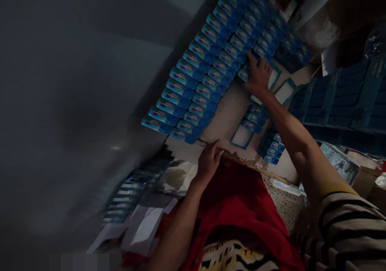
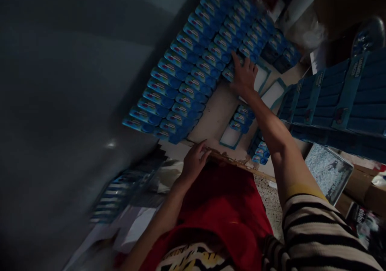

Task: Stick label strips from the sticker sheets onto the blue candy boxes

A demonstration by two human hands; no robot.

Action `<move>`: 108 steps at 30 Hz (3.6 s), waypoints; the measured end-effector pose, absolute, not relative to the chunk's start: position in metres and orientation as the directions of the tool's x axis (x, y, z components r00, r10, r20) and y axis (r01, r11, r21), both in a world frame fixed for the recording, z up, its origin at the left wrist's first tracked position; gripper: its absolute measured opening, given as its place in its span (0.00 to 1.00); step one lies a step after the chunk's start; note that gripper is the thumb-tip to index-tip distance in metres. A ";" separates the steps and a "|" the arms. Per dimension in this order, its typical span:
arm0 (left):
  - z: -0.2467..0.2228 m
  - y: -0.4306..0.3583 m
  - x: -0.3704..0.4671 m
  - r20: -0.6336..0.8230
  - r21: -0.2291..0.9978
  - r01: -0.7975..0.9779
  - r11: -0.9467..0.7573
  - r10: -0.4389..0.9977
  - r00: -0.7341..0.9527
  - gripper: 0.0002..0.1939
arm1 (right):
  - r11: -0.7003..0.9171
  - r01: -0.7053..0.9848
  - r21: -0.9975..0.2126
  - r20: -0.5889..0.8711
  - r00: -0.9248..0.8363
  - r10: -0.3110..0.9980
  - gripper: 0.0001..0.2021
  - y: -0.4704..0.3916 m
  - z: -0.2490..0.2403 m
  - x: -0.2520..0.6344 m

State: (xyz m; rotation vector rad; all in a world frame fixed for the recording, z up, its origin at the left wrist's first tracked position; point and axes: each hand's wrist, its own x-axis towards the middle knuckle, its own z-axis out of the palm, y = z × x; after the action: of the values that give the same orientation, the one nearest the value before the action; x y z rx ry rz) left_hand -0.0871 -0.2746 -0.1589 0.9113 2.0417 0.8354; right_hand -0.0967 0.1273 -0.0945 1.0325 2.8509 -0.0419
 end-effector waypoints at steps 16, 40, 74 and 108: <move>-0.103 -0.271 -0.045 -0.444 0.894 -0.151 0.423 0.784 -0.433 0.25 | 0.661 0.729 -0.181 -0.143 -0.684 0.715 0.32 -0.147 -0.054 0.089; -0.152 -0.207 -0.038 -0.266 0.901 0.167 0.399 0.816 -0.513 0.25 | 0.752 0.625 -0.208 -0.277 -0.775 0.568 0.46 -0.086 -0.085 0.077; -0.151 0.030 -0.144 -0.143 0.847 0.455 0.275 0.942 -0.304 0.17 | 0.658 0.687 -0.308 -0.094 -0.711 0.697 0.51 0.241 -0.107 -0.100; -0.164 0.065 -0.136 -0.431 0.572 0.667 0.477 0.867 -0.251 0.35 | 0.643 0.733 -0.220 -0.056 -0.668 0.742 0.49 0.224 -0.113 -0.002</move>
State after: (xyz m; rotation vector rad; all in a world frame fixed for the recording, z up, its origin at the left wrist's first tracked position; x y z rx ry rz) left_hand -0.1362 0.0651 -0.1636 1.2672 2.0045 0.3528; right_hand -0.0022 0.2240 -0.1134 1.2953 2.8835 -0.3578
